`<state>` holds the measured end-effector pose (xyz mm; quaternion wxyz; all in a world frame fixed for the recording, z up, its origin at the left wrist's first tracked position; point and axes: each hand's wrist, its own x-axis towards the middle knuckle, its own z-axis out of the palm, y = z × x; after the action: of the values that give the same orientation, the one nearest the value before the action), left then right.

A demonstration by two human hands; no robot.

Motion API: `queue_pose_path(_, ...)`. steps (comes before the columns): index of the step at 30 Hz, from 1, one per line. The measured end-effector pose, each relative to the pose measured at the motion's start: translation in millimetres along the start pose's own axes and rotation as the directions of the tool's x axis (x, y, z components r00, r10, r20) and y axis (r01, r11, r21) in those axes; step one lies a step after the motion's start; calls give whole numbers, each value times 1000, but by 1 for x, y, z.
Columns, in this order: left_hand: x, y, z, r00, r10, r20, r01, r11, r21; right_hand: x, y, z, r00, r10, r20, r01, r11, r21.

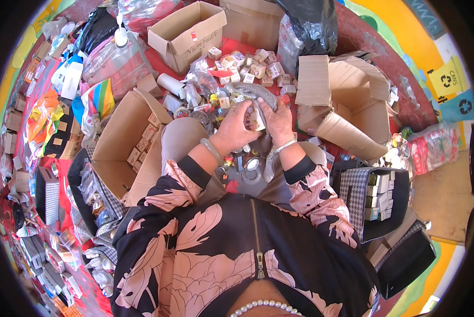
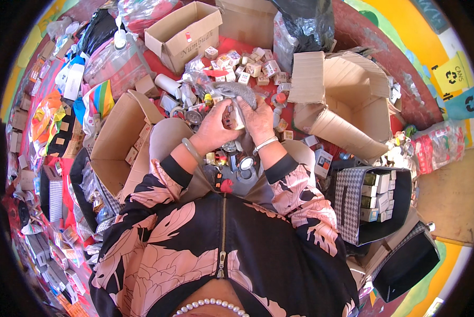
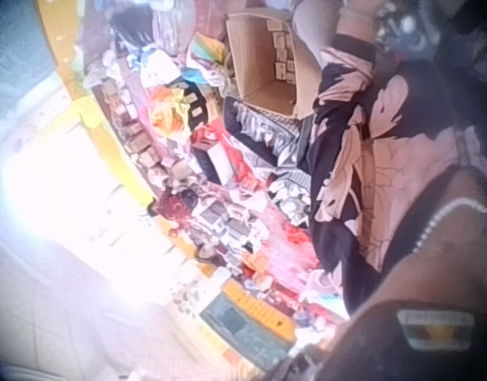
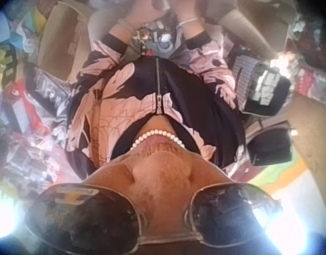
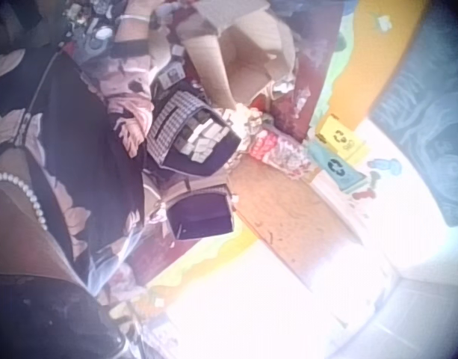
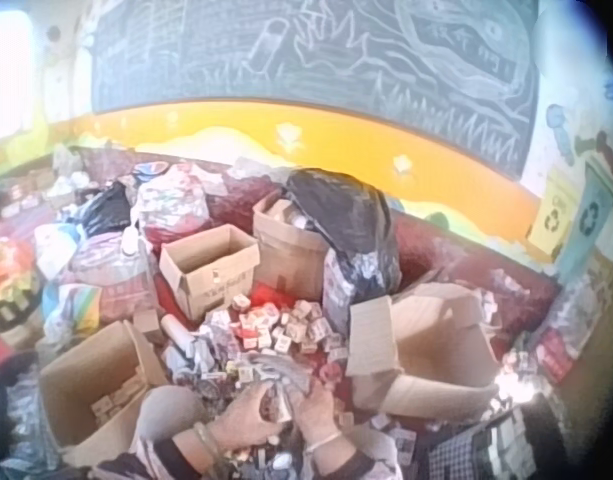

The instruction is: The person sits on the floor surrounded by cardboard boxes and various items. They pick up small rectangular boxes from a larger container, wipe them with a grey cloth, and place them back into the box.

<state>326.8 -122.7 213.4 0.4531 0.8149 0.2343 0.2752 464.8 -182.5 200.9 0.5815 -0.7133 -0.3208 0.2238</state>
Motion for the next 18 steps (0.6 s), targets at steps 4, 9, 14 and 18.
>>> queue_pose_path(4,-2,0,2,995,94,-19,-94,996,-5,7,-5,-7,976,163,-144,-130,968,216)
queue_pose_path(9,5,5,-7,908,413,-72,-419,896,-144,19,-28,-40,882,395,258,-450,540,712)
queue_pose_path(14,6,-9,0,927,367,82,-374,920,114,8,-27,-30,848,141,511,-470,646,601)
queue_pose_path(18,2,-8,2,962,208,178,-191,975,-109,5,-12,-15,897,206,390,-402,746,531)
